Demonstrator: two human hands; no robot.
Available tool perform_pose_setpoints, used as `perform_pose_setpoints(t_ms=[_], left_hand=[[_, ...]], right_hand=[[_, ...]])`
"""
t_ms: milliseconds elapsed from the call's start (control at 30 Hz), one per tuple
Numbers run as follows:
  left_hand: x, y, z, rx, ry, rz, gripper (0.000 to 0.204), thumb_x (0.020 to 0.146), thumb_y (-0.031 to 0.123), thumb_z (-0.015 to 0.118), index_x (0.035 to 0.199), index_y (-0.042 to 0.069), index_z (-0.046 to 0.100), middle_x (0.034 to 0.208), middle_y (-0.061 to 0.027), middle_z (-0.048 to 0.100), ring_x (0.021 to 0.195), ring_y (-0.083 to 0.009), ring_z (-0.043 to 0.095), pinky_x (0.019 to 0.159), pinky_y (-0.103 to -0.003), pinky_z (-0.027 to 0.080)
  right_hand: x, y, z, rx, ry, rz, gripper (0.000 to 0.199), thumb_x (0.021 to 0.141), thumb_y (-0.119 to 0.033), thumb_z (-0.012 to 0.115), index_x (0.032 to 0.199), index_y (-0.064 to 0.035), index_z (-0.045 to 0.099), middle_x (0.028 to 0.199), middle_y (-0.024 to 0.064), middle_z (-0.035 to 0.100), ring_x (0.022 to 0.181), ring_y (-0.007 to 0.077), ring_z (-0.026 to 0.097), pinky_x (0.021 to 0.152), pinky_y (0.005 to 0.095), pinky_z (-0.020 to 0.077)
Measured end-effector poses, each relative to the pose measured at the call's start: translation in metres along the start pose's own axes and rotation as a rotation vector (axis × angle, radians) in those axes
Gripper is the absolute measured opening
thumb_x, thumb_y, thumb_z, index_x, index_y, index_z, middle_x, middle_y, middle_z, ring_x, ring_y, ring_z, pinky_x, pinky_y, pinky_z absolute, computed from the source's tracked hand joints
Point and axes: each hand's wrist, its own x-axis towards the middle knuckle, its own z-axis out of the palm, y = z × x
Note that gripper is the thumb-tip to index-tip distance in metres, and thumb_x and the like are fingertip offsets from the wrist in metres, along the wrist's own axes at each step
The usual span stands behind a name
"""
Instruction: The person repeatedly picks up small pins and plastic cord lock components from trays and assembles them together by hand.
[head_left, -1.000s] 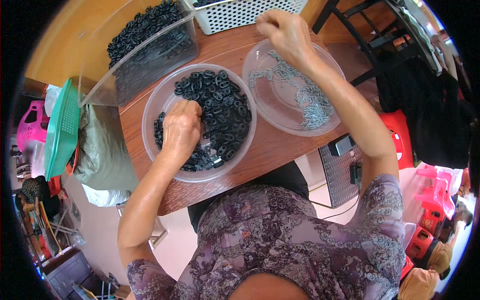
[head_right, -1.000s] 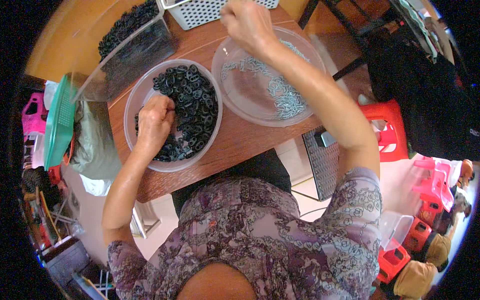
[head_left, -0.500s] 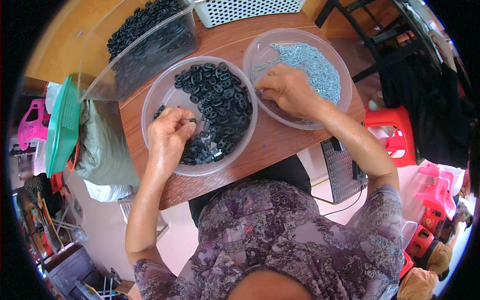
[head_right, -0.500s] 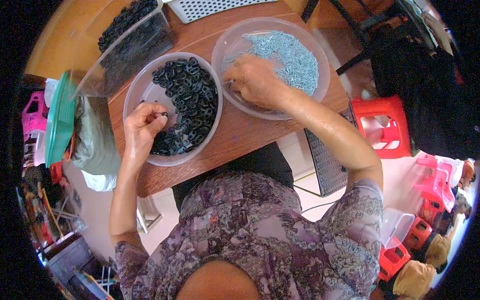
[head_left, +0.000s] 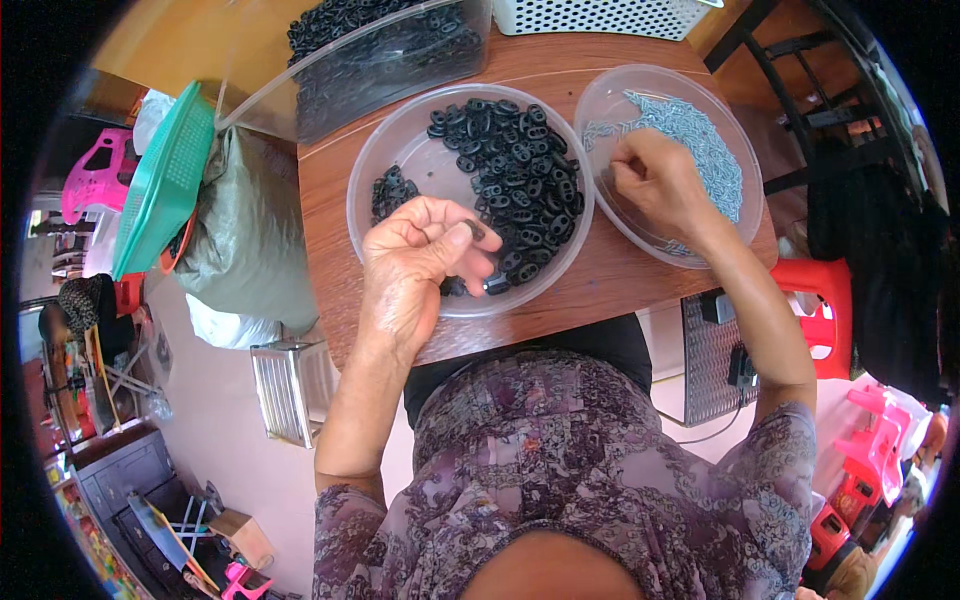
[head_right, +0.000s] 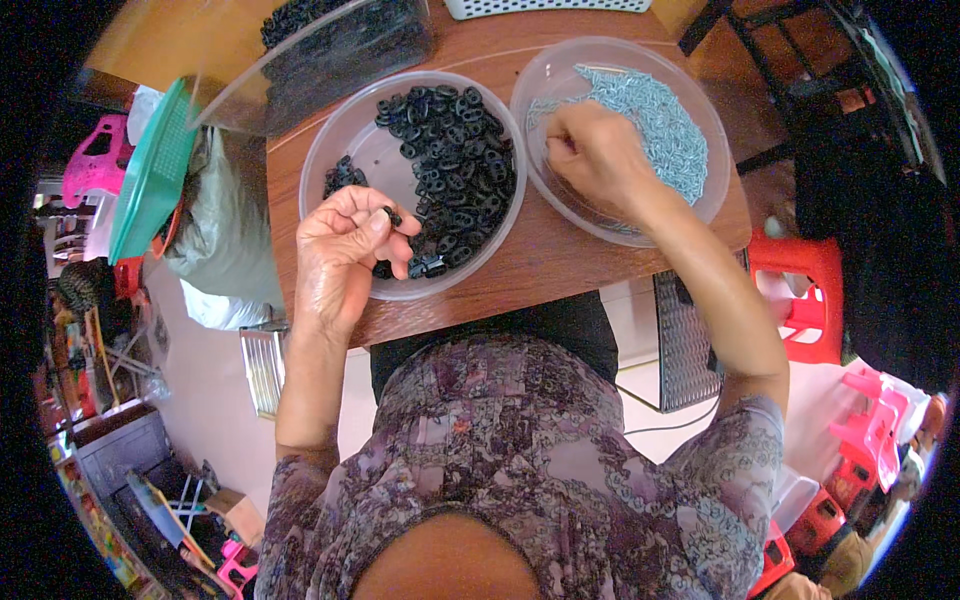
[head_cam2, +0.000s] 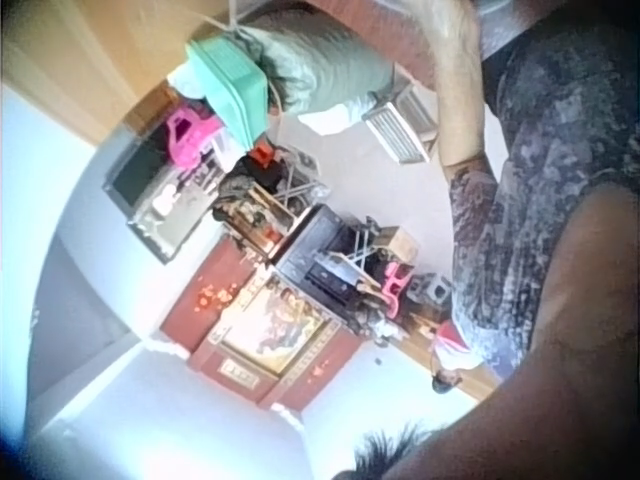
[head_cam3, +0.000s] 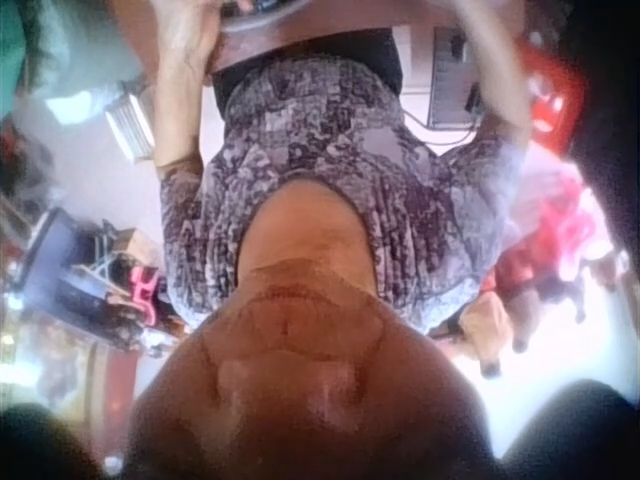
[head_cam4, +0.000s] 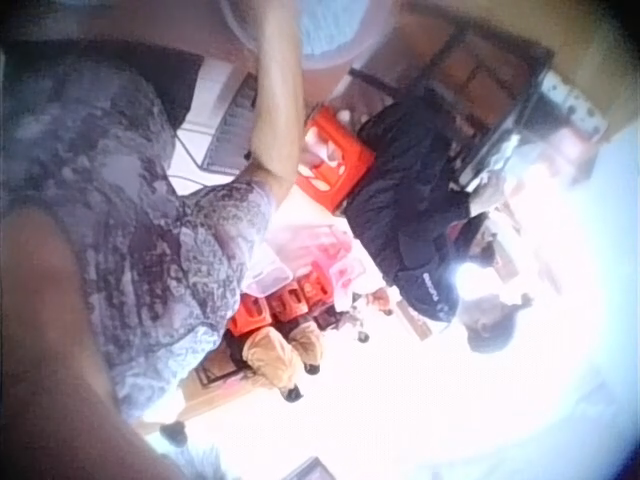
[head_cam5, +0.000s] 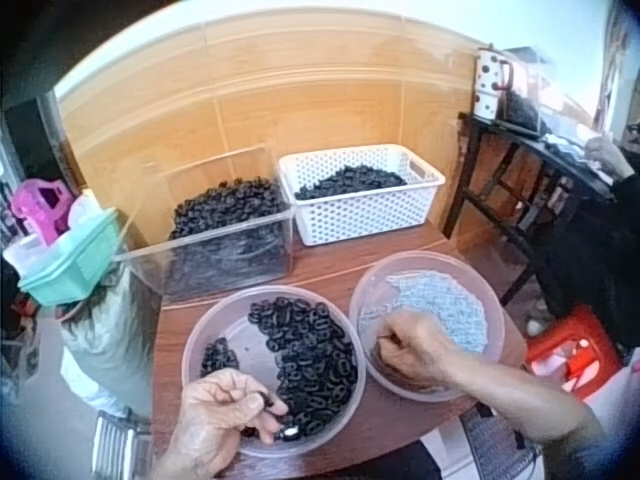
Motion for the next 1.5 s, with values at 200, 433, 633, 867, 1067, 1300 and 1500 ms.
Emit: perform_pose_setpoints(t_ms=[200,433,633,867,1067,1300,1500], left_hand=[[-0.004,-0.006,0.001,-0.010,0.036,0.046,0.010,0.083,0.004,0.058,0.089,-0.003,0.056,0.077,-0.0134,0.063,0.057,-0.0141,0.058,0.047,-0.024,0.046],[-0.010,-0.008,0.010,0.130,0.031,0.165,0.012,0.085,0.006,0.057,0.094,-0.001,0.055,0.078,-0.0074,0.060,0.061,-0.0092,0.055,0.053,-0.020,0.045],[-0.015,-0.008,0.010,0.208,0.028,0.174,0.012,0.087,0.008,0.056,0.095,0.000,0.055,0.079,-0.0036,0.059,0.063,-0.0069,0.053,0.055,-0.019,0.044],[-0.017,-0.007,0.009,0.246,0.031,0.151,0.011,0.086,0.008,0.056,0.095,0.000,0.056,0.079,-0.0024,0.058,0.064,-0.0060,0.052,0.056,-0.018,0.043],[-0.017,-0.007,0.009,0.273,0.030,0.150,0.008,0.086,0.006,0.055,0.092,0.000,0.056,0.076,-0.0013,0.057,0.062,-0.0055,0.050,0.056,-0.018,0.043],[-0.019,-0.006,0.012,0.483,0.087,0.220,0.004,0.082,0.000,0.056,0.086,0.001,0.056,0.074,-0.0006,0.056,0.062,-0.0063,0.050,0.055,-0.020,0.042],[-0.020,-0.015,0.011,0.755,0.142,0.428,0.004,0.080,-0.003,0.057,0.083,0.000,0.056,0.071,-0.0004,0.054,0.060,-0.0060,0.048,0.053,-0.020,0.042]], right_hand=[[-0.005,-0.053,-0.002,0.404,0.065,0.240,0.004,0.077,-0.002,0.061,0.080,-0.0015,0.059,0.076,-0.0012,0.057,0.065,0.0054,0.050,0.059,0.0196,0.0388],[-0.003,-0.097,0.024,0.818,-0.009,0.165,0.010,0.076,-0.003,0.063,0.085,-0.0019,0.060,0.074,0.0004,0.055,0.063,0.0047,0.047,0.054,0.0202,0.0389],[-0.001,-0.105,0.028,1.031,-0.084,0.297,0.012,0.077,-0.003,0.062,0.088,0.0005,0.059,0.076,0.0011,0.059,0.069,0.0052,0.054,0.059,0.0202,0.0435],[-0.001,-0.107,0.030,1.068,-0.101,0.358,0.014,0.077,-0.002,0.062,0.090,0.0013,0.058,0.077,0.0024,0.060,0.072,0.0062,0.056,0.064,0.0212,0.0466],[-0.002,-0.106,0.034,1.085,-0.085,0.354,0.015,0.076,-0.003,0.063,0.090,0.0014,0.059,0.078,0.0024,0.060,0.071,0.0061,0.056,0.063,0.0211,0.0460],[-0.003,-0.105,0.036,1.028,-0.096,0.338,0.015,0.076,-0.004,0.063,0.090,0.0006,0.059,0.077,0.0012,0.059,0.068,0.0052,0.053,0.062,0.0205,0.0448],[-0.007,-0.115,0.044,0.955,-0.002,0.305,0.014,0.076,-0.002,0.061,0.090,-0.0006,0.058,0.077,0.0016,0.058,0.067,0.0051,0.051,0.060,0.0214,0.0443]])
